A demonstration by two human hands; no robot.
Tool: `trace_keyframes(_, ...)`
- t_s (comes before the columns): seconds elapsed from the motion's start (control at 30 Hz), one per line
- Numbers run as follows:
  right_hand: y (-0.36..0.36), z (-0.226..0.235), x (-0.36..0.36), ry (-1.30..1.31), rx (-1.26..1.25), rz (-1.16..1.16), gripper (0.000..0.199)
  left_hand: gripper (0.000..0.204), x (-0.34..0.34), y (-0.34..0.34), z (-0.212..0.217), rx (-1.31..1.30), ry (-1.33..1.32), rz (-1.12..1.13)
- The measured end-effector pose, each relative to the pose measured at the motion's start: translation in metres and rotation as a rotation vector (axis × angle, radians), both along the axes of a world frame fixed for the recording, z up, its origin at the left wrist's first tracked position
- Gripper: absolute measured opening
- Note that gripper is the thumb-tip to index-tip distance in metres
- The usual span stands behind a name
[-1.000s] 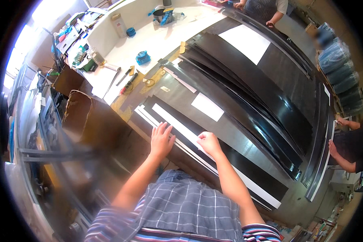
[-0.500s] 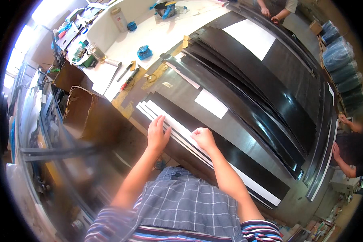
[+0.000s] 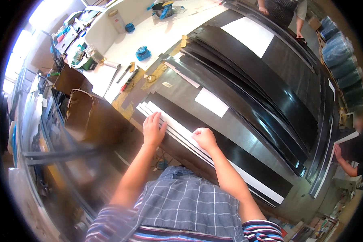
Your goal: The person repeatedly applies and removes a long white protective strip along the edge of a large dark glass panel on a workbench. They smooth the strip with their hands, peel it back, and reposition it multiple times. Two coworkers are visible in the background performing similar tasks on adjacent panels.
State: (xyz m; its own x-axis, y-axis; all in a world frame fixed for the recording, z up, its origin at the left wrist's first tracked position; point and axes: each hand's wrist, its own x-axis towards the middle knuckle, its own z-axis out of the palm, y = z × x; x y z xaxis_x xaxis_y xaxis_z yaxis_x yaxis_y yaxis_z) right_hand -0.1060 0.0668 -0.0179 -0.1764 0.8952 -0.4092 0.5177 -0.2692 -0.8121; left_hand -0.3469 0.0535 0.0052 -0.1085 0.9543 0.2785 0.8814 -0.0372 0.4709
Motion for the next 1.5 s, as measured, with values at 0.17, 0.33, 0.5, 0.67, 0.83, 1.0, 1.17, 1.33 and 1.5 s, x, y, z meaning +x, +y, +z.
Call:
trace_keyframes(0.17, -0.002, 0.012, -0.003, -0.039, 0.022, 0.006, 0.019, 0.044, -0.014, 0.008, -0.001, -0.006, 0.035, 0.022)
trace_keyframes(0.33, 0.0, 0.015, -0.006, -0.096, 0.059, 0.018, 0.018, 0.03, -0.026, 0.018, -0.004, -0.034, 0.009, 0.03)
trace_keyframes(0.5, -0.014, 0.017, 0.03, 0.16, -0.11, 0.028, 0.021, 0.027, -0.023, 0.023, -0.015, -0.017, 0.019, 0.012)
trace_keyframes(0.67, -0.06, 0.045, 0.121, -0.168, -0.195, 0.259, 0.029, 0.023, -0.035, 0.019, -0.022, -0.001, -0.027, 0.038)
trace_keyframes(0.83, -0.096, 0.054, 0.16, -0.415, -0.276, 0.141, 0.034, 0.024, -0.034, 0.029, -0.032, -0.024, -0.018, 0.007)
trace_keyframes(1.0, -0.101, 0.048, 0.157, -0.447, -0.229, 0.126, 0.037, 0.026, -0.042, 0.032, -0.039, -0.035, -0.006, -0.034)
trace_keyframes(1.17, -0.096, 0.05, 0.15, -0.485, -0.266, 0.119, 0.036, 0.027, -0.046, 0.033, -0.045, -0.061, -0.006, -0.022)
trace_keyframes(1.33, -0.095, 0.044, 0.148, -0.503, -0.231, 0.128, 0.033, 0.026, -0.048, 0.036, -0.049, -0.098, 0.017, -0.011)
trace_keyframes(1.5, -0.096, 0.038, 0.148, -0.52, -0.229, 0.129, 0.031, 0.027, -0.043, 0.035, -0.044, -0.11, 0.043, -0.002)
